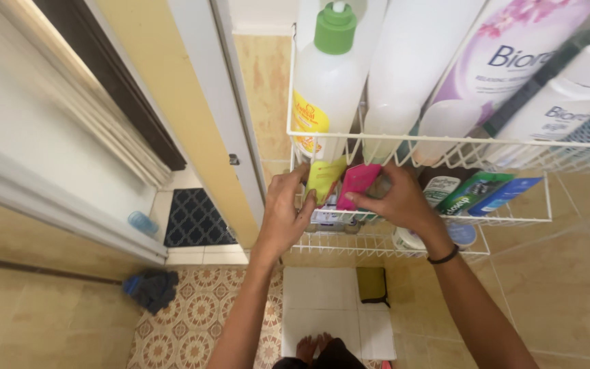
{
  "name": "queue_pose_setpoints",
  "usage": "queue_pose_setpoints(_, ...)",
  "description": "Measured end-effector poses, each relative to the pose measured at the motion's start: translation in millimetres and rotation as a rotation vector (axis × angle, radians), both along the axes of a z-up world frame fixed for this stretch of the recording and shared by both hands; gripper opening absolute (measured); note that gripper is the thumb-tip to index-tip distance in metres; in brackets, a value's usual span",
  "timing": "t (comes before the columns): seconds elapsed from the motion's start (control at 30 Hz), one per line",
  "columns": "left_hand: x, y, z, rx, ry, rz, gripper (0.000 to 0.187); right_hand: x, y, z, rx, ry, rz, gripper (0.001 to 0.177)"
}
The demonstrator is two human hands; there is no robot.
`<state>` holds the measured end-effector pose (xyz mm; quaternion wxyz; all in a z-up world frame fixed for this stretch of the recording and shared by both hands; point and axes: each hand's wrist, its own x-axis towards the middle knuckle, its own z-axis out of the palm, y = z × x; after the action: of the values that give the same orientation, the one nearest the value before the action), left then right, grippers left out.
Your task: The person rearranges toiletries on a wall-mounted wire rack, adjusting bottles and tubes to fit neatly. They then remove a red towel from a hanger and fold it by hand.
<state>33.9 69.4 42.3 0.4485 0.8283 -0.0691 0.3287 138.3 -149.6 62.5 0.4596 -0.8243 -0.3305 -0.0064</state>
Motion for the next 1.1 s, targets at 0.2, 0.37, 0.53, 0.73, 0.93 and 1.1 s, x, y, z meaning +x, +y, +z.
queue_pose_setpoints(0.2, 0, 17, 9, -0.004, 0.183, -0.096, 0.034, 4, -6, 5, -0.126, 0.209, 0.063, 0.051)
queue_pose_setpoints(0.37, -1, 21, 10, -0.031, 0.192, -0.157, 0.033, 17, -14, 6, -0.249, 0.114, 0.179, 0.049)
queue_pose_setpoints(0.53, -3, 17, 5, -0.024, 0.166, -0.138, 0.037, 21, -9, -3, -0.114, 0.081, 0.287, 0.049)
queue_pose_setpoints(0.73, -2, 21, 1, -0.023, 0.208, -0.128, 0.027, 21, -6, -7, -0.044, 0.156, 0.328, 0.039)
queue_pose_setpoints(0.93, 0, 28, 2, 0.012, 0.229, -0.167, 0.031, 20, -4, -8, -0.089, 0.208, 0.312, 0.041)
queue_pose_setpoints(1.1, 0, 30, 7, 0.031, 0.228, -0.171, 0.034, 19, -2, -6, -0.078, 0.157, 0.340, 0.043)
